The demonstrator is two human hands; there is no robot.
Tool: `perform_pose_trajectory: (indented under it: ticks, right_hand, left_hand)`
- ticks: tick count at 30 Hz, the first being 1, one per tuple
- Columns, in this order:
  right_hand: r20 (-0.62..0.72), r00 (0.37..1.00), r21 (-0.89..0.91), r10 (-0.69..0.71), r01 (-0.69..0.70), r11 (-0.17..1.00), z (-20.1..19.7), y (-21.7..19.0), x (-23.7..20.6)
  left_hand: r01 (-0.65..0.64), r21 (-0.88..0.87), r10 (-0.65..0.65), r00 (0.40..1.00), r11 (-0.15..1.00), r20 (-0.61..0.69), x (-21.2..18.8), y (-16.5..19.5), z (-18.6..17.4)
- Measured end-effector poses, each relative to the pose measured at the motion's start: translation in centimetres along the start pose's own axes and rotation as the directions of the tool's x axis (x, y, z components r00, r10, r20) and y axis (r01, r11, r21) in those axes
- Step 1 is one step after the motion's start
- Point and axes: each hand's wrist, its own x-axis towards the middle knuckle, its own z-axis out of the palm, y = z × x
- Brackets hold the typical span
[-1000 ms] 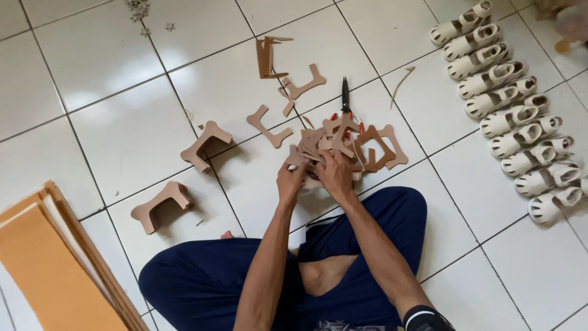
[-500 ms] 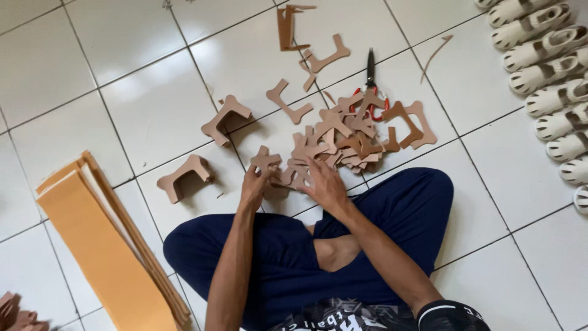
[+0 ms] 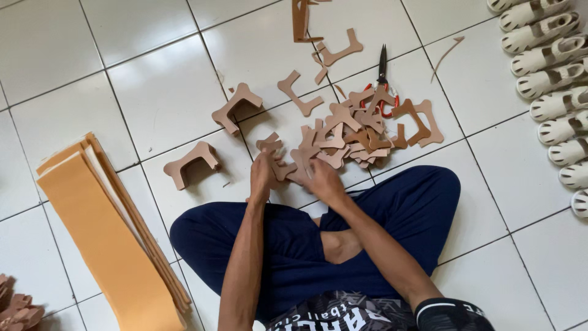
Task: The person sits on the floor and assembles multiple small tan shoe parts by hand, stacking them into neat piles. The person then stands, moves to a sewing machine table, and places the assembled stacks on the table.
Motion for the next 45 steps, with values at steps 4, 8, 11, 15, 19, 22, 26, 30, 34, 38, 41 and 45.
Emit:
perform_pose_trajectory:
  ticks: [4,8,11,15,19,22,26,30,34,38,41,45]
  right_hand:
    - [0.081,0.995,-0.101,-0.065,0.073,0.992,0.8,-1.1,-0.6]
    - [0.143,0.985,0.077,0.095,-0.107,0.991,-0.3,-0.4,0.4]
    - [-0.218,0.953,-0.257,-0.209,0.151,0.955,-1.4,0.3,2.0]
    - [-0.048,0.992,-0.298,-0.113,0.094,0.950,-2.0,0.5,3.3]
    - [-0.155,0.986,-0.140,-0.067,0.045,0.989,-2.3,0.8,3.4]
    - [-0.202,0.975,0.164,0.095,-0.062,0.985,-2.7,1.5,3.2]
    - [-0.220,0.936,0.462,0.275,-0.149,0.875,-2.2,1.3,2.7]
    - [-0.141,0.990,0.509,0.003,0.070,0.858,1.4,-1.9,0.7]
    - [-0.022,0.998,0.312,-0.058,0.062,0.948,4.5,-4.7,-0.3]
    - [-0.033,0.998,0.563,-0.057,0.066,0.824,5.4,-5.9,-0.3]
    - [0.109,0.986,0.573,0.129,-0.168,0.802,4.0,-5.8,0.6]
    - [-0.135,0.944,0.380,0.301,-0.231,0.895,0.1,-3.2,2.4]
  left_hand:
    - [0.079,0.002,-0.079,0.997,0.997,-0.013,-0.1,0.5,-0.5]
    - [-0.020,0.164,0.021,1.000,0.986,-0.002,-0.6,0.6,-0.9]
    - [-0.191,0.165,0.185,0.981,0.968,0.049,-0.7,0.5,-0.9]
    - [-0.523,0.654,0.660,0.749,0.547,0.048,-0.7,0.6,-1.0]
    - [-0.275,0.905,0.612,0.791,0.326,0.020,-0.6,1.0,-1.8]
    - [-0.132,0.958,0.573,0.819,0.253,-0.038,-0.9,1.2,-2.5]
    - [-0.180,0.963,0.713,0.700,0.201,-0.018,-1.4,1.5,-3.3]
    - [-0.416,0.638,0.557,0.830,0.648,-0.025,-2.3,1.0,-3.1]
    - [-0.422,0.432,0.432,0.898,0.797,0.081,-3.0,0.6,-2.7]
    - [-0.337,0.166,0.326,0.941,0.927,0.092,-3.0,1.1,-3.5]
    - [-0.296,0.110,0.284,0.952,0.949,0.117,-2.6,1.5,-4.2]
    - [-0.237,0.650,0.472,0.856,0.722,-0.212,-1.7,1.3,-4.7]
